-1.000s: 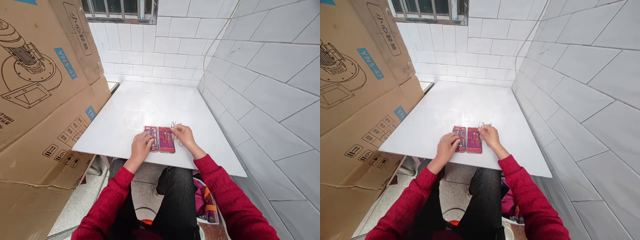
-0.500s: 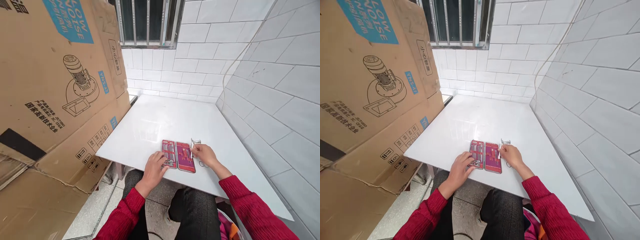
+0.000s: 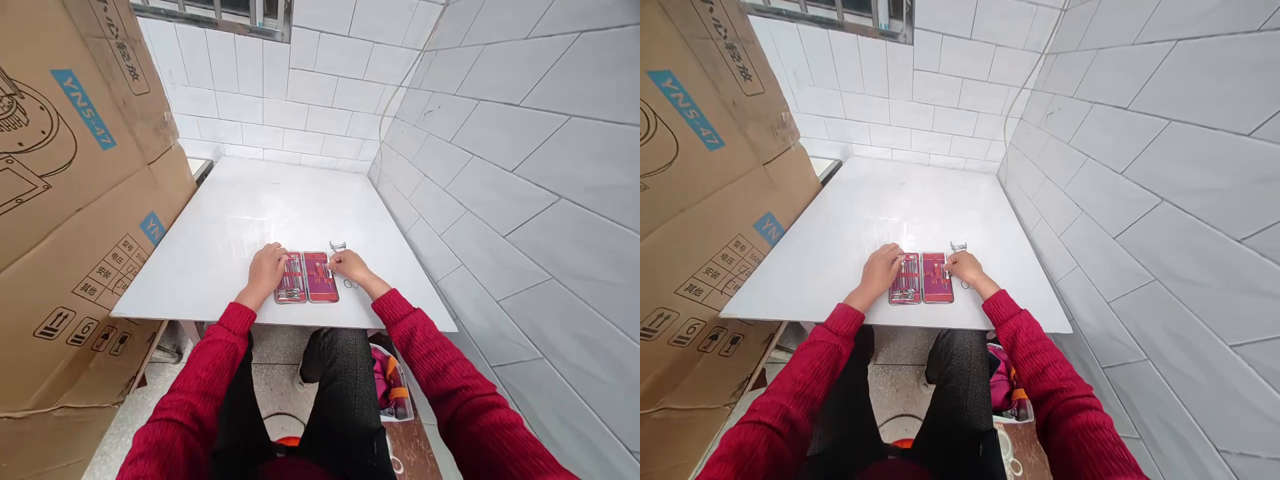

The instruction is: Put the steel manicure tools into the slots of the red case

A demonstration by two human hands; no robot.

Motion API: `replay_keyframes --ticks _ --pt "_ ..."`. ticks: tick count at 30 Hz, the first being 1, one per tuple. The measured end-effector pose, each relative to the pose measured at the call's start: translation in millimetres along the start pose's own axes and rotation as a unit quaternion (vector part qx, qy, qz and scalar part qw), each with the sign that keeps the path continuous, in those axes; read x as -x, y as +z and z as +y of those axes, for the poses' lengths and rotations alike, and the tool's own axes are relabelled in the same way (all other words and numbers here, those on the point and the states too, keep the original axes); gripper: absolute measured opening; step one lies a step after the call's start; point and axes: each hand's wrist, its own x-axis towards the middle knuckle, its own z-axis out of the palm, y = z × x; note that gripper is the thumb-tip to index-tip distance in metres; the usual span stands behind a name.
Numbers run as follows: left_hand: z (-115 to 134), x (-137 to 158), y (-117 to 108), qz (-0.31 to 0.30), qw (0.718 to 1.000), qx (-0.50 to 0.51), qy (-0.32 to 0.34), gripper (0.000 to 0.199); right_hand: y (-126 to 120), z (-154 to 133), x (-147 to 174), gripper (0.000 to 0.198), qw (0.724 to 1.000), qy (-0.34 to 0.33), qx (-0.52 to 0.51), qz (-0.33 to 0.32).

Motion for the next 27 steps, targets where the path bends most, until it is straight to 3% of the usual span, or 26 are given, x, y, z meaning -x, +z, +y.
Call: replay_keyframes --ticks 4,11,15,20,23,27 --pt "-11 -26 17 -0.011 1.000 -0.011 -0.025 0.019 3 9 -2 0.037 0.998 0.003 -0.058 -0.024" --pt "-22 -24 34 -0.010 1.000 -0.002 -0.002 0.025 9 30 -2 0.042 0.990 -0.023 -0.129 -0.046" --pt "-23 -25 33 -0.004 1.000 -0.003 0.007 0.025 13 28 0 0.039 0.997 -0.044 -0.065 0.001" --pt "-19 -26 30 -0.004 1.000 -0.007 0.013 0.026 17 15 7 0.018 0.997 -0.030 0.007 0.066" --pt "-17 -26 28 -0.007 1.000 -0.010 0.011 0.026 17 9 6 0.033 0.991 -0.067 0.033 0.109" --pt "-16 -27 28 -0.011 1.000 -0.014 0.007 0.026 17 6 -8 0.008 0.990 -0.076 -0.030 0.113"
